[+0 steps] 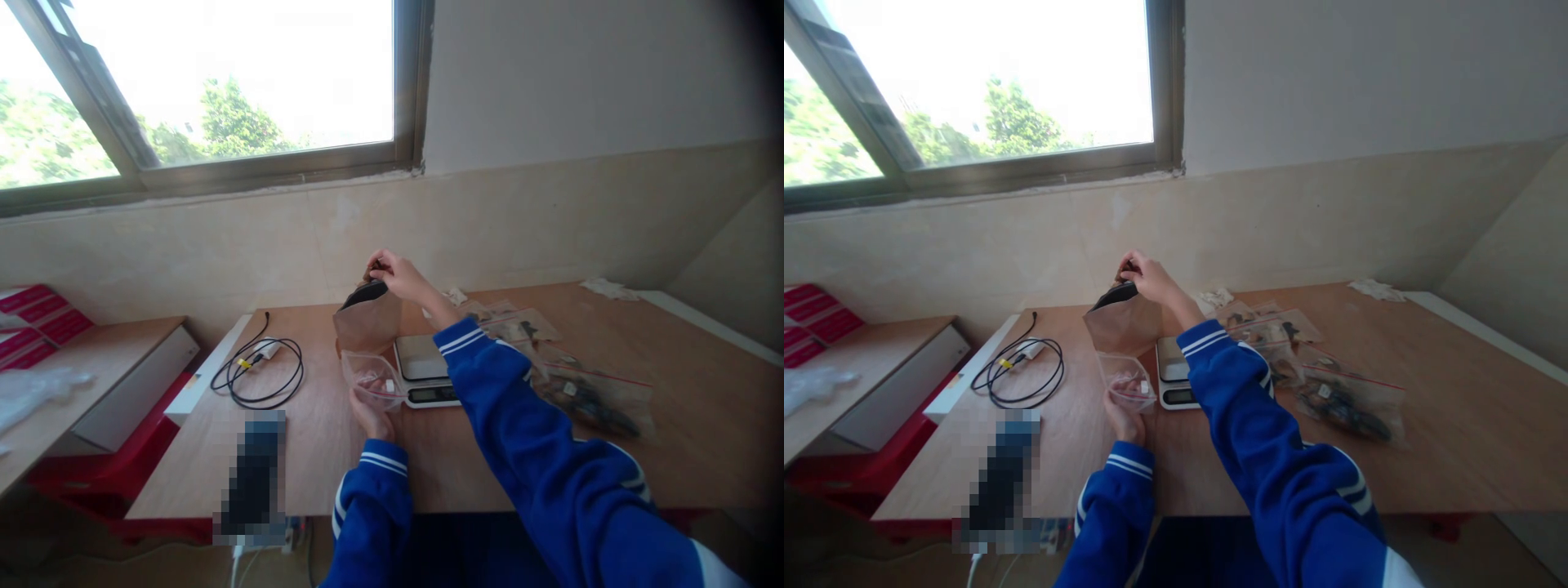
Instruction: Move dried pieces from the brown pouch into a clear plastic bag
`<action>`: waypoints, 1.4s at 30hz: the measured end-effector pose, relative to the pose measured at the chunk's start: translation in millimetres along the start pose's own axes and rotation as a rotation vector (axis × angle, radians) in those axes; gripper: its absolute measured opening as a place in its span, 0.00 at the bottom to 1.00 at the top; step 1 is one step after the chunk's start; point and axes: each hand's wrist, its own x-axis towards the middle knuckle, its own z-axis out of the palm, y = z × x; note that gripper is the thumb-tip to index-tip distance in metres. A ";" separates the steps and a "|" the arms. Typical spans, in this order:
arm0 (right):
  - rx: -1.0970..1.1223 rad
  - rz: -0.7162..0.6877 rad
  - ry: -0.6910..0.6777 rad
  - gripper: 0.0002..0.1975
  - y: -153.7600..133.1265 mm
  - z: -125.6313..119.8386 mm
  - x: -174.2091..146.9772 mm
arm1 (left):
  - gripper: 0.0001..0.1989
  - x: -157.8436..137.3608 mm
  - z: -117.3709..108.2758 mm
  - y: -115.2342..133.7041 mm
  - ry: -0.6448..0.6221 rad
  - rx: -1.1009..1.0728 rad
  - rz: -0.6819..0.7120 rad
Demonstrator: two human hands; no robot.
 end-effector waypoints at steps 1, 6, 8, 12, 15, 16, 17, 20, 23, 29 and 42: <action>-0.054 0.016 -0.019 0.04 0.2 1.0 -1.3 | 0.13 -0.2 0.4 0.2 0.003 0.002 0.002; -0.149 0.061 -0.076 0.03 -3.6 1.6 -3.1 | 0.13 -2.8 2.4 1.9 0.008 -0.002 -0.004; -0.114 0.062 -0.101 0.03 -6.7 0.2 -3.5 | 0.14 -3.6 2.4 2.3 0.006 0.000 -0.001; -0.003 0.039 -0.061 0.03 -12.2 -3.4 -5.7 | 0.14 -1.3 -0.4 0.9 -0.001 0.015 0.007; 0.087 0.035 -0.018 0.03 -13.8 -6.2 -6.2 | 0.15 3.0 -3.3 -1.1 -0.012 0.013 0.006; 0.107 0.030 -0.017 0.03 -13.7 -7.0 -5.9 | 0.15 4.1 -3.8 -1.5 -0.012 0.013 0.007; 0.113 0.024 -0.019 0.03 -13.3 -7.5 -5.7 | 0.15 4.7 -4.0 -1.6 -0.008 0.013 0.007; 0.002 0.031 -0.041 0.03 -10.2 -6.1 -5.5 | 0.15 3.7 -2.8 -0.7 -0.004 0.017 0.005; -0.185 0.067 -0.076 0.04 -7.0 -0.6 -6.5 | 0.15 1.1 -1.1 1.2 0.012 0.032 -0.007; -0.376 0.098 -0.176 0.06 -11.5 3.8 -5.5 | 0.15 -0.9 0.1 3.3 0.030 0.034 -0.021; -0.426 -0.094 -0.135 0.12 -26.2 5.0 -24.6 | 0.19 3.4 -3.6 3.5 -0.035 0.096 0.009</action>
